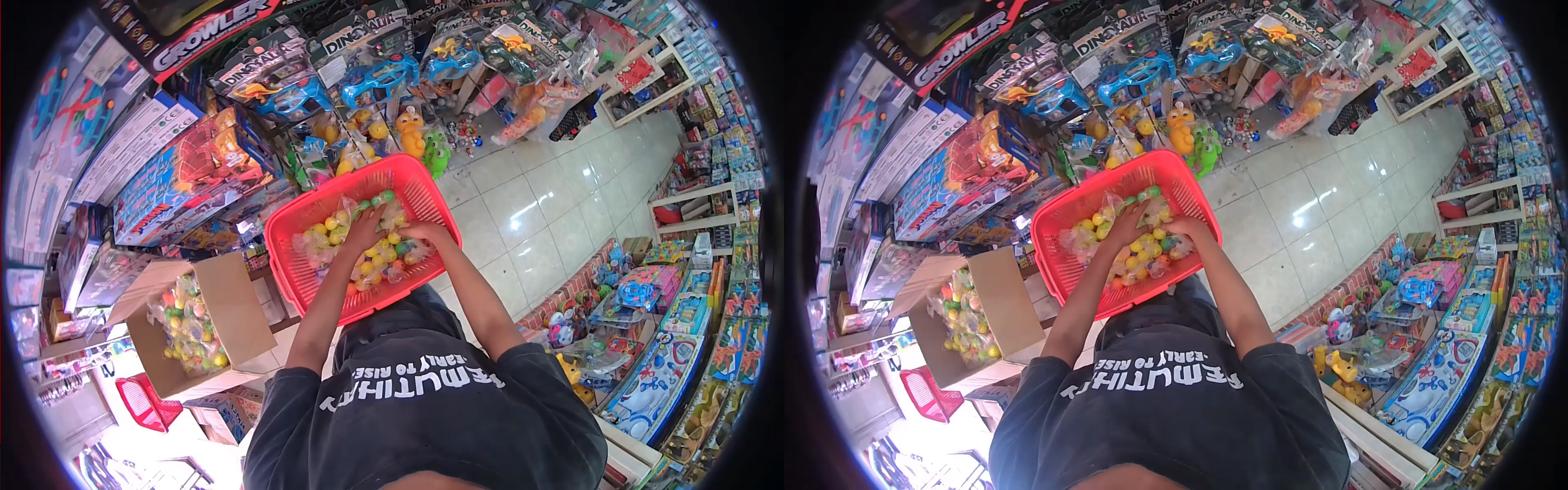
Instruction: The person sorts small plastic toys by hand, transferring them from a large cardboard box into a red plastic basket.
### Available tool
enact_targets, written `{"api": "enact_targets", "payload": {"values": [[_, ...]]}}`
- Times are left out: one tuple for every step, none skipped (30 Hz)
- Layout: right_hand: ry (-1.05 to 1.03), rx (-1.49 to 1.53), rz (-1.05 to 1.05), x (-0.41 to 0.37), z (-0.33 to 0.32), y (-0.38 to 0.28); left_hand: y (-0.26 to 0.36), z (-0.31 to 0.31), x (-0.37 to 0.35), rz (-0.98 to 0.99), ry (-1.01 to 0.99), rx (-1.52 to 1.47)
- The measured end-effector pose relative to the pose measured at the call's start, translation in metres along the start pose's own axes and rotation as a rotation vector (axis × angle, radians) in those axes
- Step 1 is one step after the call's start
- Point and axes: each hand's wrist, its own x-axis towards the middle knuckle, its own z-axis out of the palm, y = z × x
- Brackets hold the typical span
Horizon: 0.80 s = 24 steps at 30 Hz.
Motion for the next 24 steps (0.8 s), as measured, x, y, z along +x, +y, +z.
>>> {"api": "enact_targets", "payload": {"values": [[0.002,-0.01,-0.008,0.006,0.001,0.007,-0.001,-0.001,-0.006,0.017,0.028,-0.029],[0.037,-0.072,-0.314,0.017,0.001,0.019,-0.002,-0.002,-0.014,0.031,0.058,-0.058],[0.068,-0.135,-0.622,0.021,0.001,0.026,-0.001,-0.008,-0.024,0.024,0.073,-0.054],[0.067,-0.149,-0.633,0.006,0.001,0.026,0.006,-0.018,-0.037,0.01,0.045,-0.161],[0.218,-0.153,-0.608,-0.011,0.003,0.03,0.016,-0.026,-0.051,-0.001,0.016,-0.27],[0.366,-0.154,-0.58,-0.026,0.008,0.036,0.031,-0.036,-0.069,-0.008,0.028,-0.27],[0.362,-0.161,-0.589,-0.029,0.015,0.048,0.049,-0.048,-0.089,-0.042,0.046,-0.412],[0.36,0.075,-0.698,-0.03,0.021,0.06,0.065,-0.059,-0.109,-0.075,0.065,-0.553],[0.353,0.316,-0.8,-0.032,0.027,0.07,0.078,-0.065,-0.126,-0.08,0.074,-0.548],[0.346,0.314,-0.81,-0.048,0.029,0.074,0.09,-0.07,-0.144,-0.137,0.042,-0.834],[0.245,0.477,-0.852,-0.079,0.031,0.073,0.099,-0.07,-0.162,-0.195,0.006,-1.12],[0.141,0.64,-0.885,-0.102,0.035,0.077,0.105,-0.067,-0.181,-0.203,0.011,-1.117],[0.136,0.639,-0.888,-0.113,0.038,0.088,0.109,-0.065,-0.197,-0.077,-0.071,-1.318],[0.007,0.699,-0.863,-0.122,0.04,0.101,0.112,-0.061,-0.209,0.059,-0.155,-1.512],[-0.124,0.754,-0.832,-0.128,0.042,0.114,0.115,-0.054,-0.219,0.057,-0.145,-1.511],[-0.134,0.748,-0.835,-0.128,0.045,0.128,0.116,-0.044,-0.229,-0.019,-0.193,-1.475],[-0.283,0.772,-0.798,-0.122,0.048,0.143,0.115,-0.034,-0.237,-0.097,-0.238,-1.438],[-0.431,0.793,-0.758,-0.114,0.054,0.154,0.108,-0.018,-0.242,-0.157,-0.257,-1.373],[-0.44,0.787,-0.76,-0.105,0.062,0.163,0.104,-0.003,-0.246,-0.161,-0.246,-1.372],[-0.513,0.713,-0.651,-0.094,0.069,0.172,0.099,0.011,-0.25,-0.306,-0.286,-1.256],[-0.582,0.637,-0.543,-0.081,0.078,0.178,0.09,0.03,-0.252,-0.446,-0.322,-1.134],[-0.596,0.602,-0.464,-0.068,0.089,0.184,0.065,0.066,-0.257,-0.451,-0.32,-1.029],[-0.597,0.596,-0.469,-0.056,0.102,0.188,0.047,0.091,-0.262,-0.45,-0.312,-1.028],[-0.608,0.54,-0.369,-0.042,0.114,0.19,0.032,0.112,-0.267,-0.409,-0.273,-0.855]]}}
